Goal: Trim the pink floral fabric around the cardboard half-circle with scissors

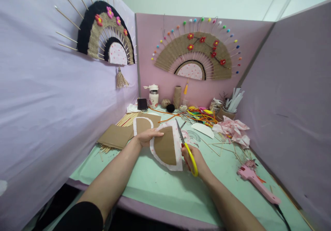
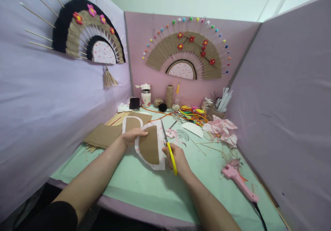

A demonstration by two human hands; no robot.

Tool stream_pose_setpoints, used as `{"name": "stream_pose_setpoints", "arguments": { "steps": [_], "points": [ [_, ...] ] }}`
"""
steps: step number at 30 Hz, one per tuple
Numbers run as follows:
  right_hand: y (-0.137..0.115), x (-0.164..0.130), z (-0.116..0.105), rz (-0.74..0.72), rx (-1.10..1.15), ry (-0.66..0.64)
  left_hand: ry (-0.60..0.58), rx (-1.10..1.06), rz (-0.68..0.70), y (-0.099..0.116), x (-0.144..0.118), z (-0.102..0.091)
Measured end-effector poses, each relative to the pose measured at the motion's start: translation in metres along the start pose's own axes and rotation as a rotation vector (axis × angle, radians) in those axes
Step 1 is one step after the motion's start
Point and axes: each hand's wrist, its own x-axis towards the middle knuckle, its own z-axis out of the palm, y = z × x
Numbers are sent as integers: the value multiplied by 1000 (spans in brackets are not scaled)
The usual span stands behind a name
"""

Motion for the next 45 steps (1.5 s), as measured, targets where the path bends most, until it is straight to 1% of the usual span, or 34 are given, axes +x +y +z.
{"name": "stream_pose_setpoints", "arguments": {
  "steps": [10,14,17,20,23,26,30,33,34,36,38,39,41,43,45],
  "points": [
    [0,1,1,44,6,-3,13,3,-6,0,-1,1],
    [2,1,1,41,46,24,3,1,-6,-1,0,-2],
    [4,1,1,20,79,44,-23,-30,25,-1,1,-5],
    [4,1,2,-31,88,48,-63,-91,63,0,1,-8],
    [-1,-1,1,-84,72,10,-56,-142,77,1,1,-8],
    [-10,-3,0,-75,72,-13,-41,-162,96,1,1,-7],
    [-17,-2,-2,-39,42,55,-59,-173,129,1,1,-7],
    [-13,1,-2,-42,57,94,-39,-208,145,1,1,-12],
    [-11,2,-2,-61,82,75,-27,-221,150,1,1,-13],
    [-5,3,-3,-153,145,42,-5,-243,166,2,1,-16],
    [-2,3,-4,-268,128,27,9,-254,185,4,1,-16],
    [-2,2,-5,-291,96,12,12,-254,191,4,1,-16],
    [-4,0,-6,-274,33,-52,10,-242,181,6,2,-15],
    [-6,-2,-7,-222,-2,-118,2,-226,158,6,2,-13],
    [-8,-3,-7,-185,-17,-143,3,-210,138,6,2,-12]
  ]
}}
